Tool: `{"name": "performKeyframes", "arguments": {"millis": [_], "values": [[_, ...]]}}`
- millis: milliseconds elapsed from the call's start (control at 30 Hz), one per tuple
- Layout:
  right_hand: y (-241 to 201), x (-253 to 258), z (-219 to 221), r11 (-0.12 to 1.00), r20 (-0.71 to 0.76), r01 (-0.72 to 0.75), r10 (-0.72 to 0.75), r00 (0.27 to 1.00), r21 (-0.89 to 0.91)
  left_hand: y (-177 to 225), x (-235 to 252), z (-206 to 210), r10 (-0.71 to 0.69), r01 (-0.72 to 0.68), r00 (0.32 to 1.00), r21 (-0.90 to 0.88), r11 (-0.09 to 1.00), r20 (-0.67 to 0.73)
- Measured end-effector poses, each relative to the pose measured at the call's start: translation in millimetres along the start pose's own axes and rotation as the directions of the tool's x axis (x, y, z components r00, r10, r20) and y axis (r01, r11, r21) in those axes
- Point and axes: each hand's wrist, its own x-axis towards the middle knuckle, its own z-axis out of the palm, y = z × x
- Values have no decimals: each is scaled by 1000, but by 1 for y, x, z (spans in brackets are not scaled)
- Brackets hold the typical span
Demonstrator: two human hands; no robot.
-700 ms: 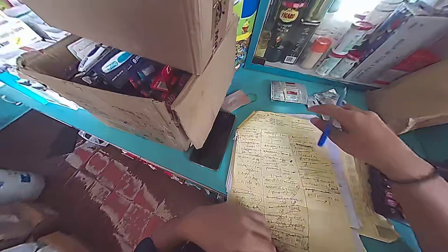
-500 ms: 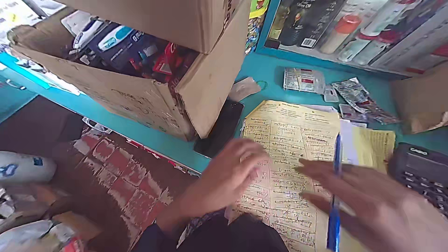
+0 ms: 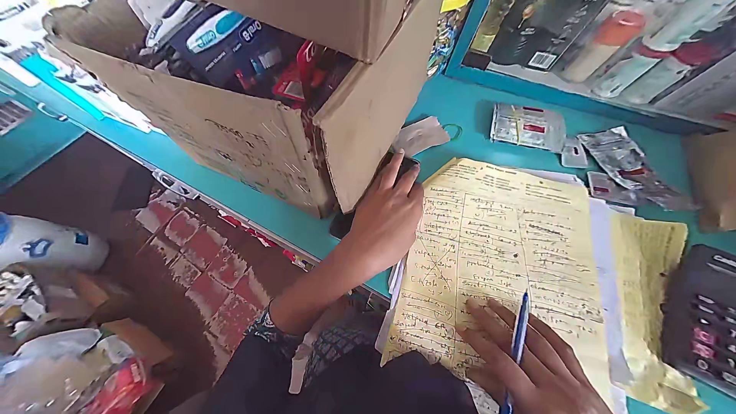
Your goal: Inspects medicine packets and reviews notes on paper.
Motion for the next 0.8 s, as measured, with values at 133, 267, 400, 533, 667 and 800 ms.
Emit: {"name": "performKeyframes", "arguments": {"millis": [133,267,400,533,667,800], "values": [[5,-6,18,1000,-120,-7,8,993,9,-4,2,-1,49,-55,998,-158,986,-44],[6,-7,23,1000,-153,-11,11,988,0,-3,-1,-3,34,-102,978,-333,937,-204],[7,-7,26,1000,-179,-2,2,984,-2,-3,-8,-4,-4,-170,960,-592,788,-281],[7,-8,27,1000,-189,5,-3,982,11,-2,-12,-1,49,-245,958,-723,646,-281],[8,-8,27,1000,-190,7,-4,982,16,1,-16,-1,58,-226,968,-741,632,-245],[8,-8,27,1000,-191,9,-6,982,16,2,-20,2,71,-190,979,-728,658,-192]]}}
